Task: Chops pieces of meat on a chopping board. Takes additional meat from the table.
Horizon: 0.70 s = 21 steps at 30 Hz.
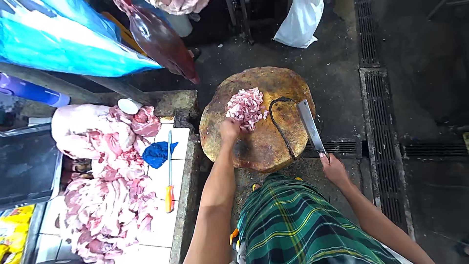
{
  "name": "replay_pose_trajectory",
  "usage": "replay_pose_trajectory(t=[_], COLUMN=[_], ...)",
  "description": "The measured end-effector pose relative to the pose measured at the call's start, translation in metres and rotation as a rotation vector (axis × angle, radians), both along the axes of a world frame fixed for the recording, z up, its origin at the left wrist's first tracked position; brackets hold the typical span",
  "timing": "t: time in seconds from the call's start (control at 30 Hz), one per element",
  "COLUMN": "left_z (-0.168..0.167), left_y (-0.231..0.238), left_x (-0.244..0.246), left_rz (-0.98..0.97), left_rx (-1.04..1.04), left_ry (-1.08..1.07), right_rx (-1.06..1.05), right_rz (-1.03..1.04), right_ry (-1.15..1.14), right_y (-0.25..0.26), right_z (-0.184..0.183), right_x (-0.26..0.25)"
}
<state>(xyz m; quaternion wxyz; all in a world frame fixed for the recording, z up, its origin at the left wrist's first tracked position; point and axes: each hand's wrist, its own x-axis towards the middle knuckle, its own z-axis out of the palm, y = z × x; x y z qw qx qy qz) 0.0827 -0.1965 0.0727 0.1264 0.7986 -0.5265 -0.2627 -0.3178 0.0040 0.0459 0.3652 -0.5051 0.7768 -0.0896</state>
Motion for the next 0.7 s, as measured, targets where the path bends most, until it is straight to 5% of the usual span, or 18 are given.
replay_pose_trajectory(t=[0.13,0.2,0.33,0.43,0.57,0.7], left_z=[0.067,0.079,0.026,-0.023,0.001,0.001], left_y=[-0.003,-0.006,0.011,0.029,0.064,0.102], left_x=[0.003,0.002,-0.019,-0.028,-0.046,-0.05], left_rz=[0.002,0.003,-0.032,0.009,0.152,0.088], left_rx=[-0.177,-0.106,0.221,0.077,0.041,0.457], left_ry=[0.106,0.033,-0.047,0.009,0.545,0.34], right_rx=[-0.017,-0.022,-0.014,-0.003,-0.034,-0.032], right_rz=[-0.022,-0.023,-0.004,0.016,0.073,0.117], right_ry=[-0.022,-0.027,-0.039,-0.037,-0.064,-0.079], right_y=[0.005,0.006,0.006,0.002,-0.001,-0.004], right_z=[-0.003,-0.003,-0.003,-0.003,-0.008,-0.002], right_x=[0.005,0.005,-0.002,-0.008,-0.02,-0.029])
